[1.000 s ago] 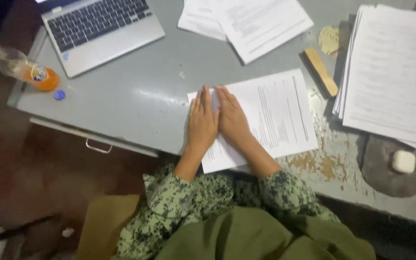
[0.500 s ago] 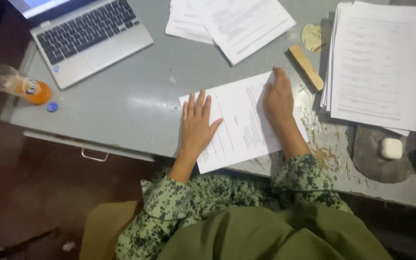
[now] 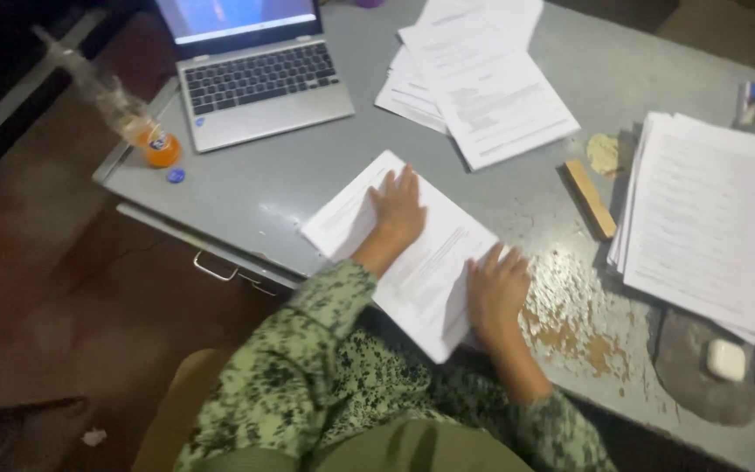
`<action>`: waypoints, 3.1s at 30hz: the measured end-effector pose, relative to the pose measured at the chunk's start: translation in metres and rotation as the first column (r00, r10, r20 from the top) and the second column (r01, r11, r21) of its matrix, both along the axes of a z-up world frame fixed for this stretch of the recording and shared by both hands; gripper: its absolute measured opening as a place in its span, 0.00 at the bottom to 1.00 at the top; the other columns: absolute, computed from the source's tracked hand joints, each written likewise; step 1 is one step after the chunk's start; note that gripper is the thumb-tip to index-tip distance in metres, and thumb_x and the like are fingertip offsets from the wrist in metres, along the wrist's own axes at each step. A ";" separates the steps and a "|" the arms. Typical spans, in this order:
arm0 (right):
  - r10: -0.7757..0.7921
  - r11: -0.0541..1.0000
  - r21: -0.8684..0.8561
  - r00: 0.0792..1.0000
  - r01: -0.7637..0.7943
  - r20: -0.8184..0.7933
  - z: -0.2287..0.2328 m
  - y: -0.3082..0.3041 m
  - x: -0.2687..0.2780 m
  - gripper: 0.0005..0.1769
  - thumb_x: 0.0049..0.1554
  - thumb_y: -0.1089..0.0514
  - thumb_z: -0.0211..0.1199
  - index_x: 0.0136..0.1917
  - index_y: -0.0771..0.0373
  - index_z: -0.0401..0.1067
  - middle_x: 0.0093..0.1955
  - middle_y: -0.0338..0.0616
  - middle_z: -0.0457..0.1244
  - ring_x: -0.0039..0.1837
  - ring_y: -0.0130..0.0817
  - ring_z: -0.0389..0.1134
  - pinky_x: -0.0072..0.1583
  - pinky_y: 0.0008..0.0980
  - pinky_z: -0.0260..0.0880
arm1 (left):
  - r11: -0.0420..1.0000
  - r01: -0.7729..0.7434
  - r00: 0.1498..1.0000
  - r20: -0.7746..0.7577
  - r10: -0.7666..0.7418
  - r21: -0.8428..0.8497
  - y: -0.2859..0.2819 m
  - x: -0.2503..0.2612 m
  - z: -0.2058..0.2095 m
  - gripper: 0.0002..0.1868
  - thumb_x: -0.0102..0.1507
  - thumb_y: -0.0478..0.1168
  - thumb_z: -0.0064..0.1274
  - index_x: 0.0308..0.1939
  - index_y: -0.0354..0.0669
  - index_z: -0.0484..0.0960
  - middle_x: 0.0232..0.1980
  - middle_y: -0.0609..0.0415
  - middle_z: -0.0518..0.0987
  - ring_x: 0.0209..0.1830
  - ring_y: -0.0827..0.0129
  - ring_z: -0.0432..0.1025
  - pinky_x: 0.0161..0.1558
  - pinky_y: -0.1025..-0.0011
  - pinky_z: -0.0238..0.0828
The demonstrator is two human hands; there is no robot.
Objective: Sorting and organizing a stack of printed documents on a desk
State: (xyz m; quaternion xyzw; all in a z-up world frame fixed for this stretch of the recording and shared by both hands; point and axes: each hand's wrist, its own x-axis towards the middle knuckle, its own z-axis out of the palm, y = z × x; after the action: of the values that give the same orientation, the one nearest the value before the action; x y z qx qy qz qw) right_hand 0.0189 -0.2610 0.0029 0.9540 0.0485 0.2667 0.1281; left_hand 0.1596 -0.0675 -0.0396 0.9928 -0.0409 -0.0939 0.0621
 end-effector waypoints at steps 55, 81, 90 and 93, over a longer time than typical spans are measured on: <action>0.182 0.963 0.259 0.523 0.079 -0.833 0.124 -0.025 0.040 0.21 0.64 0.53 0.49 0.68 0.43 0.71 0.65 0.33 0.68 0.41 0.42 0.65 0.42 0.42 0.67 | 0.947 0.066 0.926 0.372 0.059 -0.315 0.002 -0.034 0.027 0.40 0.71 0.62 0.45 0.78 0.40 0.58 0.83 0.48 0.47 0.83 0.54 0.41 0.79 0.48 0.31; 0.363 0.911 0.389 0.715 -0.138 -0.597 0.072 0.041 0.120 0.24 0.59 0.54 0.56 0.67 0.36 0.74 0.70 0.34 0.65 0.63 0.53 0.68 0.58 0.58 0.75 | 0.873 0.171 0.821 0.556 0.130 -0.456 -0.033 -0.071 0.005 0.27 0.62 0.34 0.48 0.65 0.28 0.69 0.70 0.39 0.66 0.74 0.45 0.61 0.73 0.49 0.55; 0.463 0.851 0.472 0.751 -0.229 -0.471 0.051 0.059 0.159 0.26 0.58 0.55 0.58 0.68 0.37 0.73 0.70 0.33 0.64 0.61 0.55 0.69 0.56 0.59 0.75 | 0.883 0.118 0.843 0.516 0.153 -0.454 -0.036 -0.072 0.009 0.28 0.62 0.36 0.49 0.67 0.31 0.70 0.71 0.42 0.66 0.75 0.46 0.59 0.75 0.49 0.52; 0.466 0.852 0.470 0.744 -0.231 -0.479 0.063 0.049 0.137 0.23 0.61 0.55 0.53 0.66 0.38 0.75 0.69 0.39 0.66 0.59 0.62 0.69 0.56 0.65 0.74 | 0.892 0.132 0.817 0.557 0.149 -0.432 -0.031 -0.068 0.018 0.27 0.62 0.34 0.46 0.65 0.28 0.71 0.70 0.37 0.68 0.73 0.44 0.62 0.73 0.48 0.56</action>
State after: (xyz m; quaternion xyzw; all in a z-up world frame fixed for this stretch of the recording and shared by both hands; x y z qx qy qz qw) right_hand 0.1558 -0.2117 0.0663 0.9677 0.2132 -0.0113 -0.1339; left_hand 0.0911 -0.0988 -0.0218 0.9320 -0.0738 0.2231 0.2761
